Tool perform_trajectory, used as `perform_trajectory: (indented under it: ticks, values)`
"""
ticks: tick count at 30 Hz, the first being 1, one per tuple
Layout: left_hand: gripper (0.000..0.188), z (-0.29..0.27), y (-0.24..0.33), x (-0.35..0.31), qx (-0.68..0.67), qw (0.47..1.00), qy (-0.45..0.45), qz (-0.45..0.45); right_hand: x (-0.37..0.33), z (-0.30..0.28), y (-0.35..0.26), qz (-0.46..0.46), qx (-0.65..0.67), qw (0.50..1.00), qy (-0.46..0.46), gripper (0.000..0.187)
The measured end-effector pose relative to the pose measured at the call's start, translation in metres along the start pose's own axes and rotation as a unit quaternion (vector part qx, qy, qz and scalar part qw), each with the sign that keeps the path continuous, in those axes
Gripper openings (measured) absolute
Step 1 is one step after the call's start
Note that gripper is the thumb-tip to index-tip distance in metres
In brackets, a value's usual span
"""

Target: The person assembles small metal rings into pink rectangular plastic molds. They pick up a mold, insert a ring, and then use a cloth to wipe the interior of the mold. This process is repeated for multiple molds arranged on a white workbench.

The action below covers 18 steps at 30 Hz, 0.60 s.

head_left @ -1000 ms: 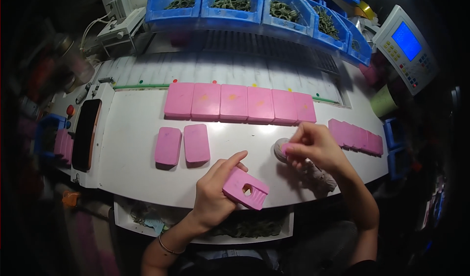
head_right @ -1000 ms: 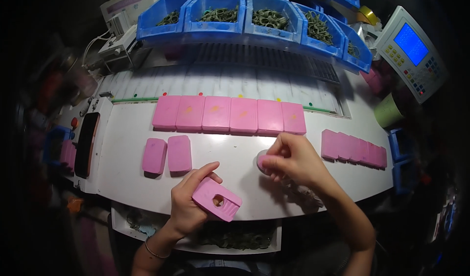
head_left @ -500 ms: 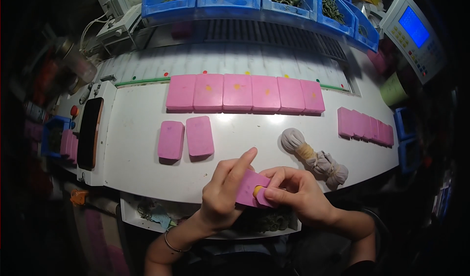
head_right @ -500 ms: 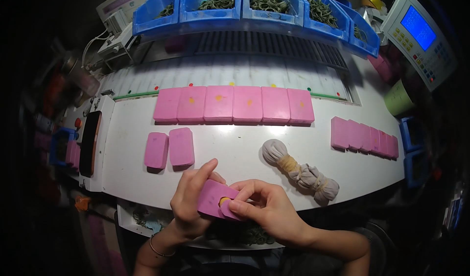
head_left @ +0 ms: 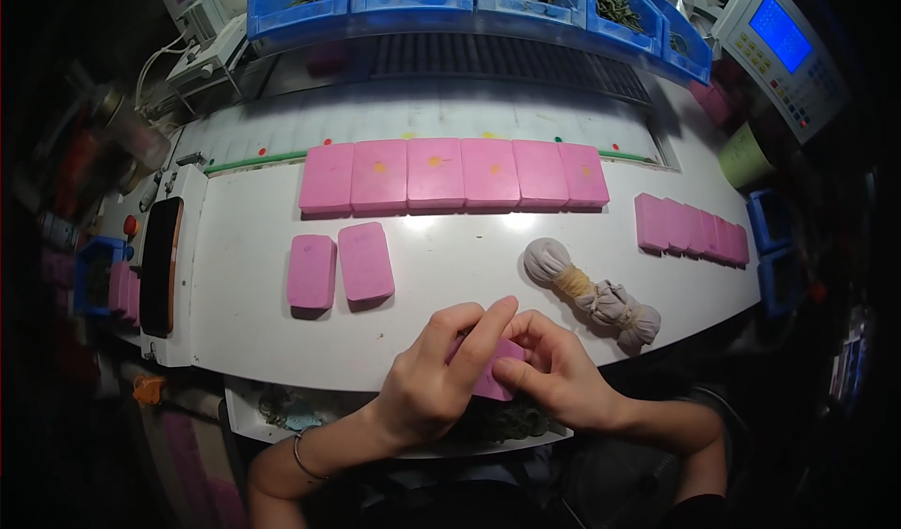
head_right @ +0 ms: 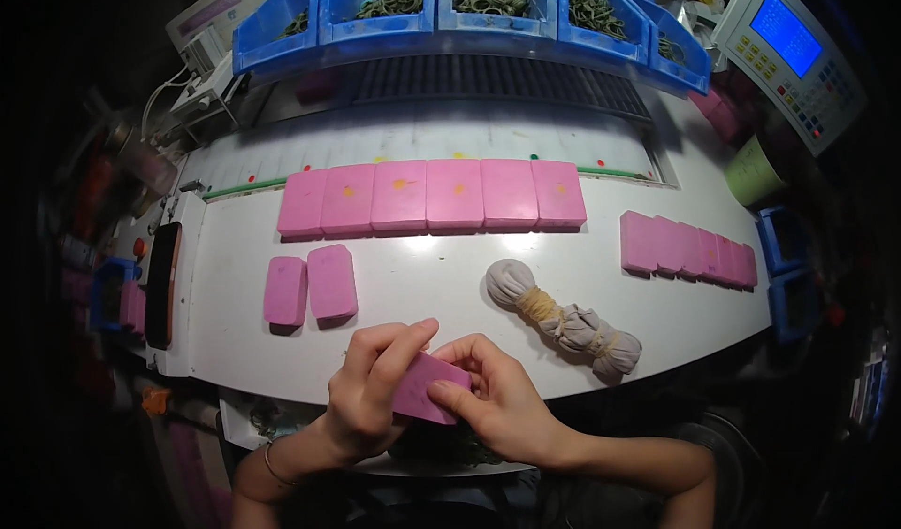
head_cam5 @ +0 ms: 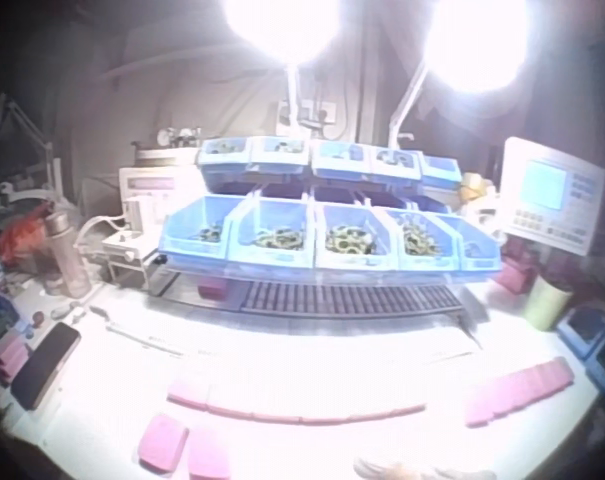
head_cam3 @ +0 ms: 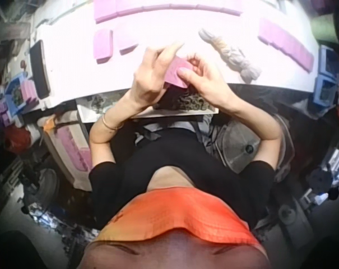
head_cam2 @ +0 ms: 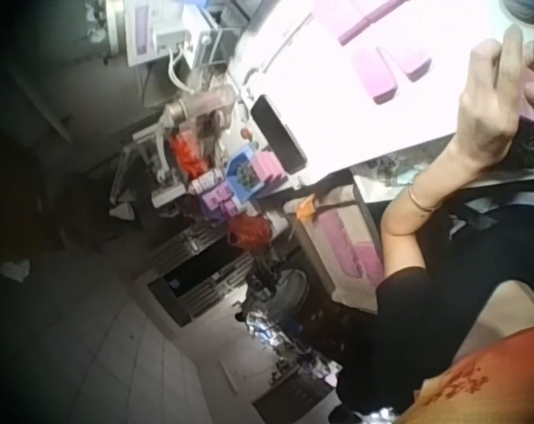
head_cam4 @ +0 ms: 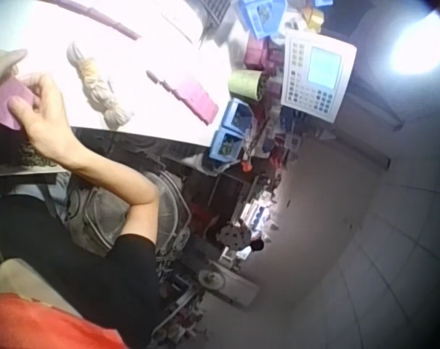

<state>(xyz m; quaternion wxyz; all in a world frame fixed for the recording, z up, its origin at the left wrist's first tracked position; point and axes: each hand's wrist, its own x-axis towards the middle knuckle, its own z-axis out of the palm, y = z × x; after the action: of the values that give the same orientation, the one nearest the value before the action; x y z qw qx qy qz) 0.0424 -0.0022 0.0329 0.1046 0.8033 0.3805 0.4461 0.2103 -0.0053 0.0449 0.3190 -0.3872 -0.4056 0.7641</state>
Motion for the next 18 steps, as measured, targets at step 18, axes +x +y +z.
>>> perform_trajectory:
  ticks: [18]
  values:
    - [0.028,-0.009,-0.008,0.009,-0.095,0.988,-0.070,0.102,-0.005,-0.025,-0.004,0.048,0.005,0.991,-0.121,0.024]
